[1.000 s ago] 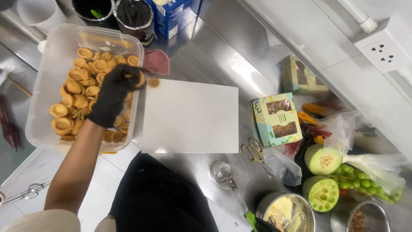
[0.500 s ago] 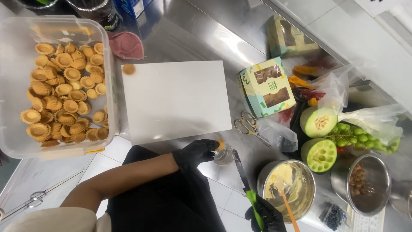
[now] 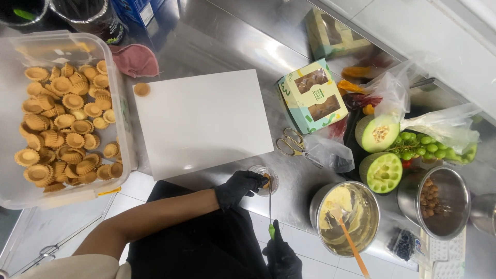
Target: Arranging small baked pastry tart shells in rows on a clean board at a commercial kitchen workstation.
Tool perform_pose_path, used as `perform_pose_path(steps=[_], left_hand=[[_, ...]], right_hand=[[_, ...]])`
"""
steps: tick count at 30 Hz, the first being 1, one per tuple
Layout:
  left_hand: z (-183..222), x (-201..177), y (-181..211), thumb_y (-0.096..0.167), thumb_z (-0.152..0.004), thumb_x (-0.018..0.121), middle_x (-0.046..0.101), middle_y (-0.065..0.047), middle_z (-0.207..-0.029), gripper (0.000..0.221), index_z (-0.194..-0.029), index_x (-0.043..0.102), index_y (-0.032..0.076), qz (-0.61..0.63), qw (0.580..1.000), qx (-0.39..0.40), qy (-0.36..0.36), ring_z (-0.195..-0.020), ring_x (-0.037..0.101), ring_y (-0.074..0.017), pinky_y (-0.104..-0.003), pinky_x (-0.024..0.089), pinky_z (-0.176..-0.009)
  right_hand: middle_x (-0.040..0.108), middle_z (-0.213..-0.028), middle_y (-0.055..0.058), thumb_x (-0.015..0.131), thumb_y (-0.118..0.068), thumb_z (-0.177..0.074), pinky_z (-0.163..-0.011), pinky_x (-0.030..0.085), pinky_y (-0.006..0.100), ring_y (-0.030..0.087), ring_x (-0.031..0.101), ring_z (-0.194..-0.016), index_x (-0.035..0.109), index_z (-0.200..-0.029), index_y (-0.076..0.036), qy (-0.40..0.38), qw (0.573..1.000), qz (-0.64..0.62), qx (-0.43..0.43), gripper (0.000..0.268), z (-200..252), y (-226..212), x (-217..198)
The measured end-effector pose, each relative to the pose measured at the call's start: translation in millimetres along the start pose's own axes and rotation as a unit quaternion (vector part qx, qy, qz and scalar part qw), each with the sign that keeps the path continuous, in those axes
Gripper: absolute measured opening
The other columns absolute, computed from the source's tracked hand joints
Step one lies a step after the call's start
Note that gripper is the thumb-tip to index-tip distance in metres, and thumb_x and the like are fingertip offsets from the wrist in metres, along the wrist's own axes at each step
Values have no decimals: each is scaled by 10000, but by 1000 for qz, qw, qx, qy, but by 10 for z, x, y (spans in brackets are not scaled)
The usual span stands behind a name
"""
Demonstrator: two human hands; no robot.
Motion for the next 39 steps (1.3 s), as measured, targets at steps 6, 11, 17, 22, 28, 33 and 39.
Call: perform_pose_path(steps=[6,11,17,22,28,33,39], left_hand=[[33,8,-27,248,-931,761,751,-41,-939,269,-1115,766,51,-53,998,-25,-24,-824,687,-127,-300,554,-702],[104,42,89,276,-952,733,760,-64,-972,288,-1133,775,56,-92,996,-10,-19,-852,682,-134,-302,562,-726],[69,185,159,224,-923,711,752,-33,-1084,262,-1125,753,63,-2,995,38,-95,-922,691,-113,-290,562,-748],[41,42,160,265,-920,767,708,-7,-892,272,-1123,784,85,37,997,53,36,-754,605,-82,-242,463,-621],[36,-65,-35,353,-884,815,676,-49,-777,342,-911,735,22,-2,992,-1,126,-626,587,-103,-257,465,-537],[-54,-38,-35,262,-909,811,677,-46,-761,295,-864,712,-13,54,992,74,87,-643,577,-98,-250,475,-580],[-79,-71,-63,186,-910,781,695,-31,-747,212,-869,734,-17,33,992,73,92,-658,610,-81,-242,493,-617]], right_hand=[[642,-961,9,550,-27,-1034,-760,511,236,112,578,-699,595,-1216,-45,-46,984,159,-65,189,-270,640,-14],[520,-930,112,433,-57,-1051,-785,427,203,122,486,-794,514,-1411,11,70,953,-212,206,375,-345,1212,-166],[687,-919,94,622,2,-941,-694,556,232,136,621,-729,555,-1491,-39,11,998,-43,48,556,-293,474,-270],[684,-996,285,506,78,-855,-849,576,197,226,706,-860,556,-1452,57,-97,882,-420,189,600,-228,573,-117],[681,-1347,24,581,126,-895,-945,550,245,90,683,-1046,568,-1400,61,26,998,10,-56,509,-106,156,-12],[725,-885,21,601,-36,-938,-886,580,257,113,703,-750,407,-1553,-248,3,928,372,-19,679,-88,37,194],[647,-738,32,594,-102,-906,-717,608,327,143,701,-671,222,-1620,-308,-19,858,505,-89,831,-26,-115,350]])
Point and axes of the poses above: each hand's wrist, its own z-axis away from the middle knuckle, its own x-axis out of the palm, y = z × x, the point moved 10 cm from there along -z, towards the middle knuckle
